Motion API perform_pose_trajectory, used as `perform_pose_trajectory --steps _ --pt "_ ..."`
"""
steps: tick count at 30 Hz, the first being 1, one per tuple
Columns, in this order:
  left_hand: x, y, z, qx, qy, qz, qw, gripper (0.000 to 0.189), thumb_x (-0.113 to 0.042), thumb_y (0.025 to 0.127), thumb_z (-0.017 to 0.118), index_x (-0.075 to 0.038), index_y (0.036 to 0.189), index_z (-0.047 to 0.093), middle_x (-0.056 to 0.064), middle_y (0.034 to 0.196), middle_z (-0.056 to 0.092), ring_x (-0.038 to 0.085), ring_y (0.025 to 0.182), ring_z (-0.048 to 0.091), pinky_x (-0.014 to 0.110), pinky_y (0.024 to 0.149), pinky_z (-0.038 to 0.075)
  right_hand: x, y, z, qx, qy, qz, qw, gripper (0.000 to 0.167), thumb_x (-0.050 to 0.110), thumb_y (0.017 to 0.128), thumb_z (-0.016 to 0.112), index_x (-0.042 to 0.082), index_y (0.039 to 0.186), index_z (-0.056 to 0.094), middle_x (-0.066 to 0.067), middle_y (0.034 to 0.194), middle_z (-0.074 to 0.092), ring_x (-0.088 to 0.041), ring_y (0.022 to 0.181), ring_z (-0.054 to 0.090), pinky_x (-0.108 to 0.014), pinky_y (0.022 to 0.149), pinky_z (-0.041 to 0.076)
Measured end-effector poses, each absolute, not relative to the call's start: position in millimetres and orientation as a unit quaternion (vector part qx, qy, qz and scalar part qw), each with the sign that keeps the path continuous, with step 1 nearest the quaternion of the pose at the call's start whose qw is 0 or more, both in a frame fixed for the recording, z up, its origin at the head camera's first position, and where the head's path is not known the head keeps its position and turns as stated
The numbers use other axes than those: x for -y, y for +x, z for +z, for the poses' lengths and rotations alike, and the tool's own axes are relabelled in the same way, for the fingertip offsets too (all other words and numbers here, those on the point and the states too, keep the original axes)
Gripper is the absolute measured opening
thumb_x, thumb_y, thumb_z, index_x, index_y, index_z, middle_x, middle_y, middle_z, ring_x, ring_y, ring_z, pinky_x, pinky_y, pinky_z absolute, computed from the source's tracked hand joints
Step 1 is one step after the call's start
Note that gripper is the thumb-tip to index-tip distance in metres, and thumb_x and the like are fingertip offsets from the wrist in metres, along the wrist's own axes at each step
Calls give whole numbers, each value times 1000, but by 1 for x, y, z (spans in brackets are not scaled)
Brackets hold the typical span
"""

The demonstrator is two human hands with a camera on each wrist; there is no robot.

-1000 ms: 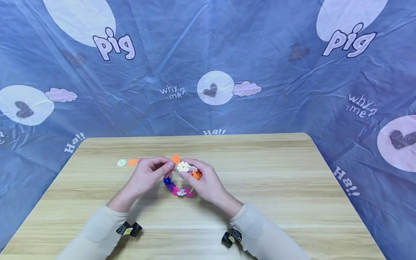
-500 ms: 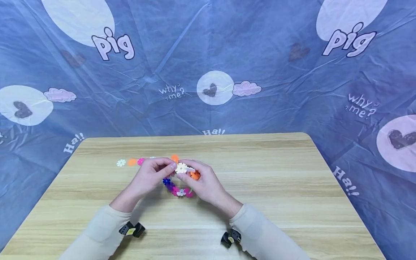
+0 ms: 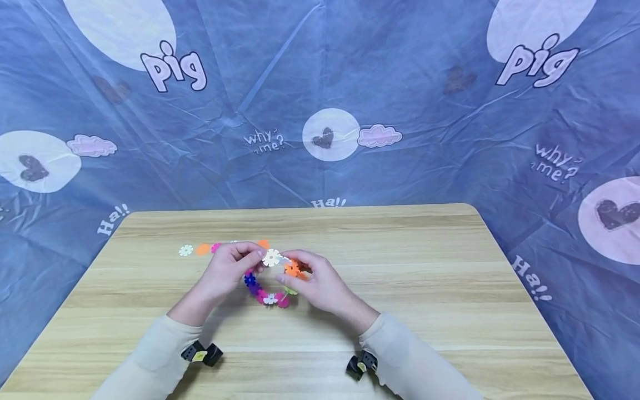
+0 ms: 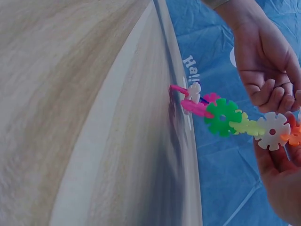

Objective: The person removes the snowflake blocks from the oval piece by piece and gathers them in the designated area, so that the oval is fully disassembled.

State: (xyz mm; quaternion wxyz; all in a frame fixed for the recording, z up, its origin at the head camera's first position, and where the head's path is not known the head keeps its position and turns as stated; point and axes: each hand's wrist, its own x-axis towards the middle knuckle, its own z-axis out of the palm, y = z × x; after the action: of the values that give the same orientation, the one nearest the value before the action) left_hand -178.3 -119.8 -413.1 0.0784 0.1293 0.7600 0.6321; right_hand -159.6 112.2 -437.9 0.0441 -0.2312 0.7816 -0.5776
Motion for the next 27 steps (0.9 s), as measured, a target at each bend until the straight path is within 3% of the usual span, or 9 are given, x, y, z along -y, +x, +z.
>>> perform_pose_trajectory --steps 6,11,19,27 --pt "120 -178 -412 -757 121 637 75 22 -5 106 63 16 108 70 -4 78 69 7 73 64 22 69 56 -113 -158 -437 -765 -231 -601 34 40 12 101 75 1 139 67 -25 125 73 -14 98 71 -24 85 61" --pt "119 -176 -411 -758 110 639 67 22 -4 107 63 16 109 70 -3 78 68 9 73 64 23 67 57 -111 -158 -438 -750 -233 -620 13 39 7 101 73 2 140 66 -21 114 74 -10 88 70 -27 78 62" --pt "112 -173 -412 -736 105 665 60 23 -4 108 59 18 111 67 -4 82 68 8 75 65 25 72 60 -113 -157 -437 -751 -241 -614 -31 36 5 103 70 2 138 67 -18 119 73 -11 92 67 -27 80 62" --pt "103 -170 -412 -735 103 667 70 25 -8 108 63 16 112 69 -3 81 69 10 76 64 23 71 57 -114 -157 -438 -744 -261 -613 -41 36 4 103 68 2 140 66 -17 121 73 -12 97 67 -28 86 61"
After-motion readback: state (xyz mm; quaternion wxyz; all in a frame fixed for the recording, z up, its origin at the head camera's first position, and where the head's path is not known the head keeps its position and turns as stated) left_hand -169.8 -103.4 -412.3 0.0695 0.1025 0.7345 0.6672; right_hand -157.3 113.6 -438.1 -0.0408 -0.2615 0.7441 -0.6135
